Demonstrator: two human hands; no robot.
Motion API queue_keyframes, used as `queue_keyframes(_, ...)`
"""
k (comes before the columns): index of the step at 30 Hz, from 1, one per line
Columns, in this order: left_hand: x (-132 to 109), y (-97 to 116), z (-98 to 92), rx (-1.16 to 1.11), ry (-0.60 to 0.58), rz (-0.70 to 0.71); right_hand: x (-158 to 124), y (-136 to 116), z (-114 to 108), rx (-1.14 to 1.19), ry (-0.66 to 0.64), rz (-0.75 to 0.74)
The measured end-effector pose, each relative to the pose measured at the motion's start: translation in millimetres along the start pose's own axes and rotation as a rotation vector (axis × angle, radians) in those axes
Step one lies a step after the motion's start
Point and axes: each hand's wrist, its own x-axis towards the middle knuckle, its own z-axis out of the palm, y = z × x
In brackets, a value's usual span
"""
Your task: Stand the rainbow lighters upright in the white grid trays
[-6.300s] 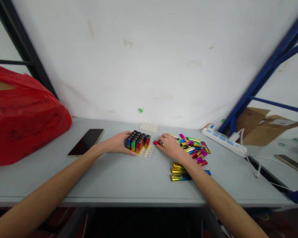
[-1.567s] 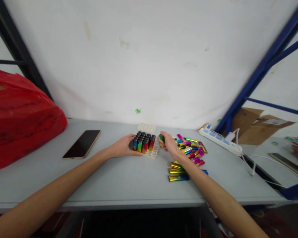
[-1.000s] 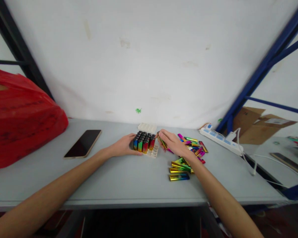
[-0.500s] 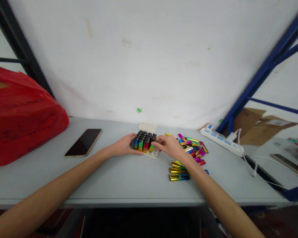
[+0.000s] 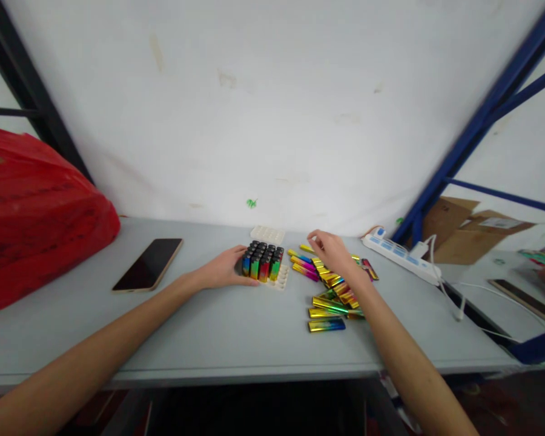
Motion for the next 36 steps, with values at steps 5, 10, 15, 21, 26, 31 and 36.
queue_keyframes(5, 0.0, -0.3, -0.2, 0.011, 0.009, 0.001, 2.5, 44.4, -3.5, -0.043, 0.002, 0.084)
queue_keyframes(10, 0.8, -1.9, 1.1, 0.015, 0.005, 0.008, 1.0, 48.5, 11.1, -0.051, -0.102, 0.074)
queue_keyframes(15, 0.9, -3.9, 1.3, 0.022, -0.001, 0.015, 1.8, 45.0, 27.3, -0.224, -0.178, 0.15)
queue_keyframes(21, 0.8, -3.9, 0.9, 0.013, 0.005, 0.027, 2.8, 43.6, 27.9, -0.291, -0.222, 0.24)
queue_keyframes(26, 1.1, -5.0, 1.9, 0.004, 0.006, 0.013, 5.7, 42.8, 28.8, 0.121, -0.024, 0.235)
queue_keyframes(31, 0.5, -6.0, 2.5, -0.02, 0.005, 0.004, 10.9, 26.0, 34.0, 0.707, 0.162, 0.274)
queue_keyframes(36, 0.2, -6.5, 2.6, -0.023, -0.003, -0.002, 7.1, -5.8, 33.5, 1.153, 0.085, 0.331)
